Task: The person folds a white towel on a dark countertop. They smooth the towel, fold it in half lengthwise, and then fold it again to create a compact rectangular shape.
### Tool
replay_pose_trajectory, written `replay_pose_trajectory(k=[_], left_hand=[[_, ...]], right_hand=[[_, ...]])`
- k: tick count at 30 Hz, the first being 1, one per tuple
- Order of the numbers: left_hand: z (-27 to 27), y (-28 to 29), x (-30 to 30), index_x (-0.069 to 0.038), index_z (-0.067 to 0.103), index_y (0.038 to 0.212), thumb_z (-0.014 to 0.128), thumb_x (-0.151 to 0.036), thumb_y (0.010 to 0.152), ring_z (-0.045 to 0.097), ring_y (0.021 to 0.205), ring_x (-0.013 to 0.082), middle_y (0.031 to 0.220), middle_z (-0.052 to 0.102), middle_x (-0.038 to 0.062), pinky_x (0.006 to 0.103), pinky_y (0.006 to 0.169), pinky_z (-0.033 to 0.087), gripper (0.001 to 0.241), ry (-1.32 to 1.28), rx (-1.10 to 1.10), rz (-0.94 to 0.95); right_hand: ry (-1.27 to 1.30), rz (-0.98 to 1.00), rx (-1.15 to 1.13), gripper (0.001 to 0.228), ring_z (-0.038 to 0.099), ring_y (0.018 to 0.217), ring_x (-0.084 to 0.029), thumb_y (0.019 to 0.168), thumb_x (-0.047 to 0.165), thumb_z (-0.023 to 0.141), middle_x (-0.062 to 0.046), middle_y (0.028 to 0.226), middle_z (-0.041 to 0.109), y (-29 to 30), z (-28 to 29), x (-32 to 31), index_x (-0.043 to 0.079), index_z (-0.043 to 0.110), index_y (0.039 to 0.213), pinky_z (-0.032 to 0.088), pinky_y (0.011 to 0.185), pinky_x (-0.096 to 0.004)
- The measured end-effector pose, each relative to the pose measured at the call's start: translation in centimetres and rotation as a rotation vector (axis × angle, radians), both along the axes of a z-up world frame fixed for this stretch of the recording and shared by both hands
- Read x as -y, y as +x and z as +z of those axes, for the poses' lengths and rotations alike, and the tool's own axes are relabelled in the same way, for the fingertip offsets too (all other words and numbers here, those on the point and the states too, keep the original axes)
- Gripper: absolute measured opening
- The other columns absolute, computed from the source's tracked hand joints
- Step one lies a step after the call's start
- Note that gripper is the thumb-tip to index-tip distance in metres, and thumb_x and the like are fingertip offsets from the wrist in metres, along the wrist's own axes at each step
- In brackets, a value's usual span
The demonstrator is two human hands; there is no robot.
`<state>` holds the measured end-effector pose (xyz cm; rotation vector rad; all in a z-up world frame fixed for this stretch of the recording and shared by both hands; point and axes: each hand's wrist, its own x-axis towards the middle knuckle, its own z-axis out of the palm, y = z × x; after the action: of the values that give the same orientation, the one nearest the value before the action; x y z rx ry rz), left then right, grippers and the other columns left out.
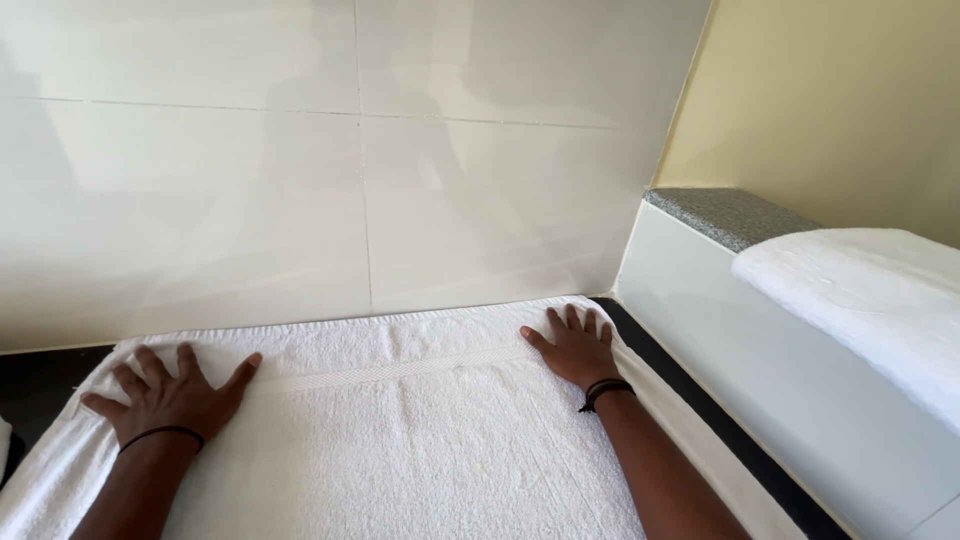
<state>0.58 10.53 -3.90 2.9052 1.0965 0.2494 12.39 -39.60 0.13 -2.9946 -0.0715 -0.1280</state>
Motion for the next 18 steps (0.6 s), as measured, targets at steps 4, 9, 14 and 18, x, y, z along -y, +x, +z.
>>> replay_pose_trajectory(k=[4, 9, 14, 18], left_hand=[[0.8, -0.5, 0.8, -0.021, 0.019, 0.163, 0.028, -0.104, 0.074, -0.001, 0.153, 0.0449, 0.169, 0.004, 0.021, 0.0748, 0.109, -0.007, 0.122, 0.003, -0.020, -0.006], [2.1, -1.4, 2.6, -0.019, 0.014, 0.163, 0.025, -0.103, 0.076, -0.004, 0.152, 0.0478, 0.168, 0.004, 0.021, 0.0768, 0.106, -0.008, 0.121, 0.013, -0.031, -0.032], [4.3, -1.4, 8.0, -0.018, 0.009, 0.165, 0.016, -0.093, 0.087, -0.002, 0.154, 0.0453, 0.170, 0.005, 0.017, 0.0746, 0.113, -0.006, 0.108, 0.056, -0.077, -0.229], [4.4, -1.2, 14.7, -0.023, 0.011, 0.165, 0.022, -0.078, 0.094, -0.003, 0.156, 0.0405, 0.172, 0.002, 0.010, 0.0715, 0.117, -0.006, 0.090, -0.086, -0.069, -0.560]], right_hand=[[0.008, -0.001, 0.009, 0.093, 0.002, 0.158, -0.039, 0.091, 0.083, 0.029, -0.011, 0.172, 0.013, 0.0, -0.1, 0.0, 0.025, 0.026, 0.163, -0.001, 0.126, -0.060], [-0.027, -0.015, 0.009, 0.094, 0.000, 0.158, -0.044, 0.092, 0.082, 0.025, -0.017, 0.171, 0.010, 0.0, -0.1, -0.3, 0.022, 0.023, 0.164, 0.000, 0.124, -0.061], [-0.103, 0.087, 0.088, 0.097, -0.003, 0.155, -0.047, 0.096, 0.082, 0.018, -0.024, 0.169, 0.004, -1.5, 1.1, -3.9, 0.012, 0.016, 0.164, -0.004, 0.121, -0.064], [-0.043, 0.473, -0.041, 0.089, -0.001, 0.157, -0.040, 0.098, 0.074, 0.022, -0.018, 0.172, 0.005, -6.0, 2.4, -10.2, 0.015, 0.014, 0.164, 0.001, 0.122, -0.062]])
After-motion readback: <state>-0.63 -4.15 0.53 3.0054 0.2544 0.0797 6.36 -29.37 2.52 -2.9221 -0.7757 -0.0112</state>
